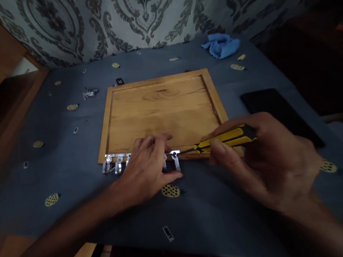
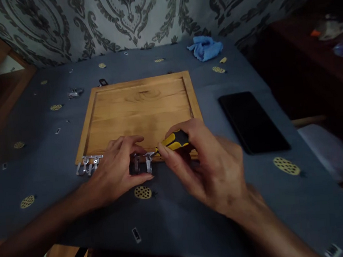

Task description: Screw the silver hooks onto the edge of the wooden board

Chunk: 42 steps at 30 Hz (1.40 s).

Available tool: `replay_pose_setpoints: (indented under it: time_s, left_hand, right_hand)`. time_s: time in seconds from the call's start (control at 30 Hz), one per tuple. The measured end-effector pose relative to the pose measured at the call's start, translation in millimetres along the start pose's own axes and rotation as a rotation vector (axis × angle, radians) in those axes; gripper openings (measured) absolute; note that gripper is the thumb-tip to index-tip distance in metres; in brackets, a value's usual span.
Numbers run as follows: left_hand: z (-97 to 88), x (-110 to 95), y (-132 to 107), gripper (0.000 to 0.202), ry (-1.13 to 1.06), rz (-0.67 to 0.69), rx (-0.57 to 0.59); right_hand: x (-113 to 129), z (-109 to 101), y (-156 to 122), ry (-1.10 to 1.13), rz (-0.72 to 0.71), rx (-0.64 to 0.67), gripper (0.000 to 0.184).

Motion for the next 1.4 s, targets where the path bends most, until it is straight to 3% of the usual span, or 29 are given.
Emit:
replay_pose_setpoints:
  time_s: [0.1,0.23,0.3,0.43,0.67,0.87,1.1,1.4]
  left_hand:
    - [-0.3,1.0,0.7,0.067,-0.016,-0.009,0.002]
    - [-0.8,1.1,0.3,0.065,-0.025,-0.003,0.001]
    - [-1.1,0.9,0.1,0.064,-0.017,0.0,0.0]
    - [-1.4,0.6,0.2,0.064,-0.003,-0.007,0.003]
    - [-1.4,-0.9,0.1,0.064,0.006,-0.007,0.004]
    - [-1.3,0.0,1.8,0.065,0.017,-0.012,0.012]
    - [-0.2,0.7,-1.2,0.065,0.023,0.006,-0.028]
    - [-0.2,0.9,-0.8,0.065,0.029,0.005,-0.032]
  right_hand:
    - [-0.1,-2.2,-2.9,-0.014,0.005,-0.04,0.005]
    - [-1.9,-11.4,-4.4,0.029,0.227,-0.172,0.009]
    - [-0.9,-12.6,-3.4,0.067,0.295,-0.172,0.01]
    - [0.5,-7.5,-2.4,0.049,0.281,-0.125,0.014]
    - [-2.4,-2.8,-8.8,0.026,0.172,-0.191,0.009]
    - [-3.4,0.0,-11.6,0.002,0.176,-0.219,0.01]
    - [-7.9,1.3,-13.8,-0.001,0.161,-0.108,0.014]
    - [-8.0,5.6,-10.3,0.171,0.17,-0.111,0.018]
Point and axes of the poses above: each hand's wrist, its own y-axis towards the middle knuckle, its own z-axis out of the palm, x = y × z, the point moved 3 cm from there along y, towards the middle knuckle, and after that the axes turned 6 degrees about z, right-handed, at the moved point
